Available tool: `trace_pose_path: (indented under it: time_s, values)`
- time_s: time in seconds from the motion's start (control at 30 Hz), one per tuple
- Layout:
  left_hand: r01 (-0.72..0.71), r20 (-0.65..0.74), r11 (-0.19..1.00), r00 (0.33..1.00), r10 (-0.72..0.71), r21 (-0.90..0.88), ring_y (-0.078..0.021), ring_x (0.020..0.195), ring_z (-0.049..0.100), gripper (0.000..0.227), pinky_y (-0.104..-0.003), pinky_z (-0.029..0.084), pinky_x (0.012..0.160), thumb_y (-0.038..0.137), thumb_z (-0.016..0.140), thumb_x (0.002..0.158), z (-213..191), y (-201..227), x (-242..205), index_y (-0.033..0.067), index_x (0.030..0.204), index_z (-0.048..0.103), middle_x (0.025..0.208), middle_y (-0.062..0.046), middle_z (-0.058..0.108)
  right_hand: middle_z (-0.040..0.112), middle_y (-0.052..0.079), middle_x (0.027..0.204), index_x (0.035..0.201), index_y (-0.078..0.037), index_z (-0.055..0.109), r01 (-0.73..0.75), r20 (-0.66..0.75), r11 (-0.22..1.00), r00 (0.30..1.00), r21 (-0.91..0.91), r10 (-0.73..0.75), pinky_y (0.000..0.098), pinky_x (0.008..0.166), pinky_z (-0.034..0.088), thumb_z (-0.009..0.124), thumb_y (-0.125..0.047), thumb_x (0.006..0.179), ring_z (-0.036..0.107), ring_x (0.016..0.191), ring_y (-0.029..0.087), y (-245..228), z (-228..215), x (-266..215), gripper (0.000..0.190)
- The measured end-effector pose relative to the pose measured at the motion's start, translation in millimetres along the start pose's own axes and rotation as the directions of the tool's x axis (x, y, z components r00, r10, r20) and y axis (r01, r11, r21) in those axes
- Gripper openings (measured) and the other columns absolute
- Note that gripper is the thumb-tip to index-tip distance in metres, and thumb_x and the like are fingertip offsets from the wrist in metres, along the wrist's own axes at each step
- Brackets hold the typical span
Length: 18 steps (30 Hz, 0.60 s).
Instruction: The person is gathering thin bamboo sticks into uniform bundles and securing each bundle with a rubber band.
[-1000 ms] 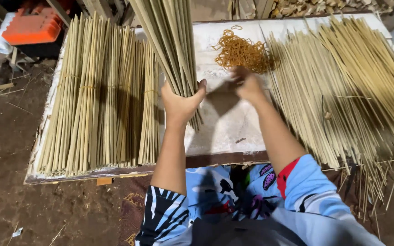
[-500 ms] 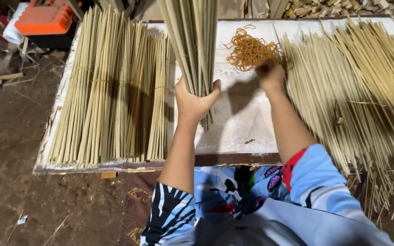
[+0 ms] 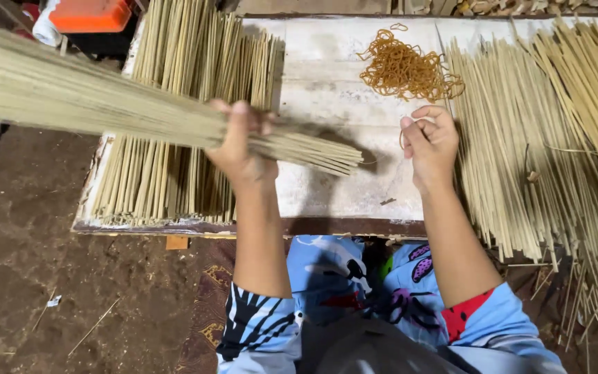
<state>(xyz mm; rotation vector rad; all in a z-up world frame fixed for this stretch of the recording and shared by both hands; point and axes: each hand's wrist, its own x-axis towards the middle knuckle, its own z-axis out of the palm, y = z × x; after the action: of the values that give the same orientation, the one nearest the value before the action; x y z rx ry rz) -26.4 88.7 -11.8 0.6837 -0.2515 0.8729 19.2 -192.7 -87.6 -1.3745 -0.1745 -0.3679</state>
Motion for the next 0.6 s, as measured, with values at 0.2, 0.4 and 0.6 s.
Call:
trace_pose_path:
  time_s: [0.2, 0.4, 0.6]
  values:
    - [0.016, -0.242, 0.976, 0.968, -0.069, -0.216, -0.0068, 0.058, 0.055, 0.015, -0.029, 0.059, 0.075, 0.015, 0.070, 0.094, -18, 46, -25, 0.0210, 0.091, 0.057, 0.067, 0.009, 0.049, 0.072, 0.025, 0.120, 0.120, -0.011, 0.038, -0.043, 0.164, 0.986, 0.986, 0.164, 0.015, 0.0212, 0.059, 0.049, 0.052, -0.003, 0.100, 0.067, 0.059, 0.017, -44, 15, -41, 0.026]
    - [-0.010, -0.335, 0.959, 0.938, -0.090, -0.285, -0.0047, 0.056, 0.051, 0.025, -0.025, 0.055, 0.073, 0.024, 0.067, 0.096, -2, 65, -50, 0.0195, 0.074, 0.055, 0.064, 0.010, 0.045, 0.069, 0.029, 0.125, 0.100, -0.003, 0.048, 0.162, 0.219, 0.971, 0.955, 0.178, -0.200, 0.0257, 0.061, 0.057, 0.065, 0.011, 0.094, 0.073, 0.068, 0.022, -51, 16, -59, 0.022]
    - [-0.007, -0.396, 0.937, 0.908, -0.140, -0.348, -0.0060, 0.054, 0.052, 0.029, -0.028, 0.056, 0.073, 0.026, 0.068, 0.094, 0, 71, -57, 0.0203, 0.069, 0.053, 0.063, 0.009, 0.046, 0.067, 0.031, 0.128, 0.112, 0.008, 0.069, 0.505, 0.436, 0.859, 0.793, -0.079, -0.426, 0.0506, 0.103, 0.055, 0.090, -0.012, 0.071, 0.068, 0.118, 0.043, -116, 31, -83, 0.050]
